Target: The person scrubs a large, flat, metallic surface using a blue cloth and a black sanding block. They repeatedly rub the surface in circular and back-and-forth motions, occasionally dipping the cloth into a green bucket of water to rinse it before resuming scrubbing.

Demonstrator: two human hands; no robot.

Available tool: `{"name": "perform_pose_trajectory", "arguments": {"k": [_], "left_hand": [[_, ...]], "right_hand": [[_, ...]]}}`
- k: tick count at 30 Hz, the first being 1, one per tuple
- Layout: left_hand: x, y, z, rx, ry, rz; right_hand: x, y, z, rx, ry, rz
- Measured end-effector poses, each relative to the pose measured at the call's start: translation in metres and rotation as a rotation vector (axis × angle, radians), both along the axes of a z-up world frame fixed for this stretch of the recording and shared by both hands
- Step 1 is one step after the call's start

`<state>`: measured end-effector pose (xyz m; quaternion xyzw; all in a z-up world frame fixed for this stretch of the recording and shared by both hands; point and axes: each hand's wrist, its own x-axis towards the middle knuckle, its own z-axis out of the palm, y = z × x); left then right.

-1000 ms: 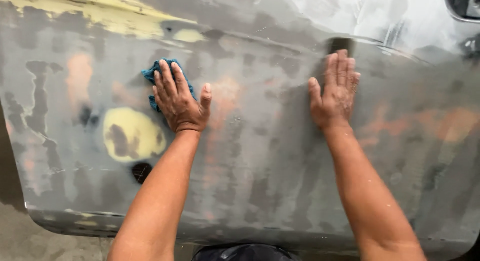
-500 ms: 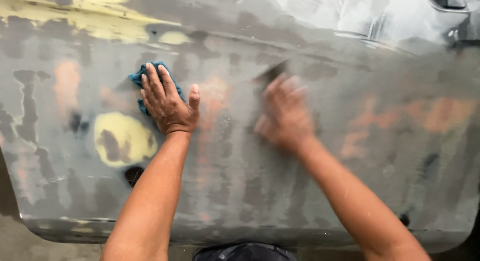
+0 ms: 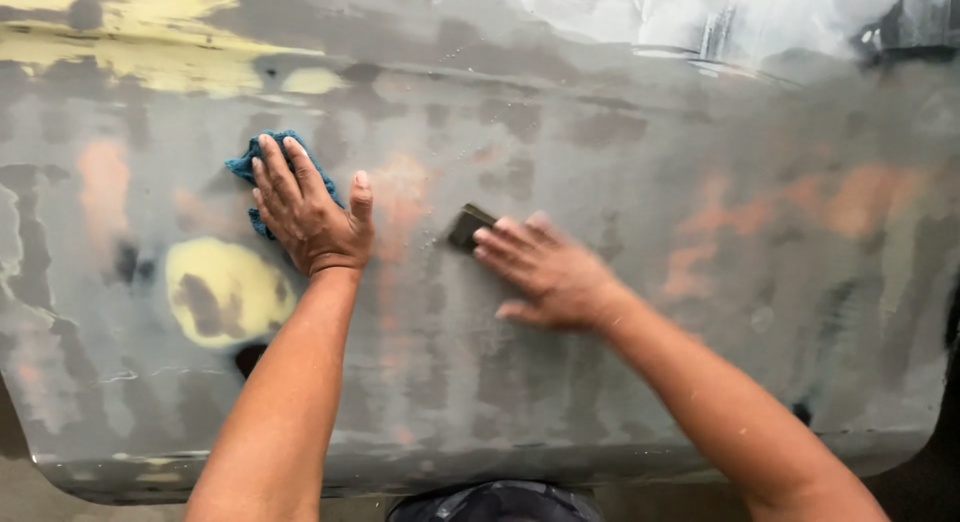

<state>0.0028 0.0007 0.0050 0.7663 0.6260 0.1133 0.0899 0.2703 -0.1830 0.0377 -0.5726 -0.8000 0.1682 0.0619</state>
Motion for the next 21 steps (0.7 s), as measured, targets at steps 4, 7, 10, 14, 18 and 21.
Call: {"name": "perform_pose_trajectory", "arguments": {"k": [4, 7, 10, 14, 18, 21], "left_hand": [[-0.001, 0.001, 0.001, -0.001, -0.008, 0.006], [0.0, 0.0, 0.0, -0.004, -0.001, -0.006], [0.0, 0.002, 0.001, 0.017, 0.002, -0.001], [0.001, 0.0, 0.001, 0.01, -0.01, -0.001], [0.0, 0.0, 0.001, 0.01, 0.001, 0.002], [0.001, -0.001, 0.0, 0.027, -0.008, -0.011]], "right_hand": [[0.074, -0.004, -0.032, -0.001, -0.22, -0.505], [0.062, -0.008, -0.029, 0.242, -0.019, -0.977], [0.008, -0.017, -0.005, 0.169, 0.127, -0.401], [0.046, -0.024, -0.009, 0.066, -0.115, -0.297], [0.094, -0.011, -0.026, 0.213, -0.063, -1.011], [0.027, 0.001, -0.007, 0.238, 0.088, -0.584]]}}
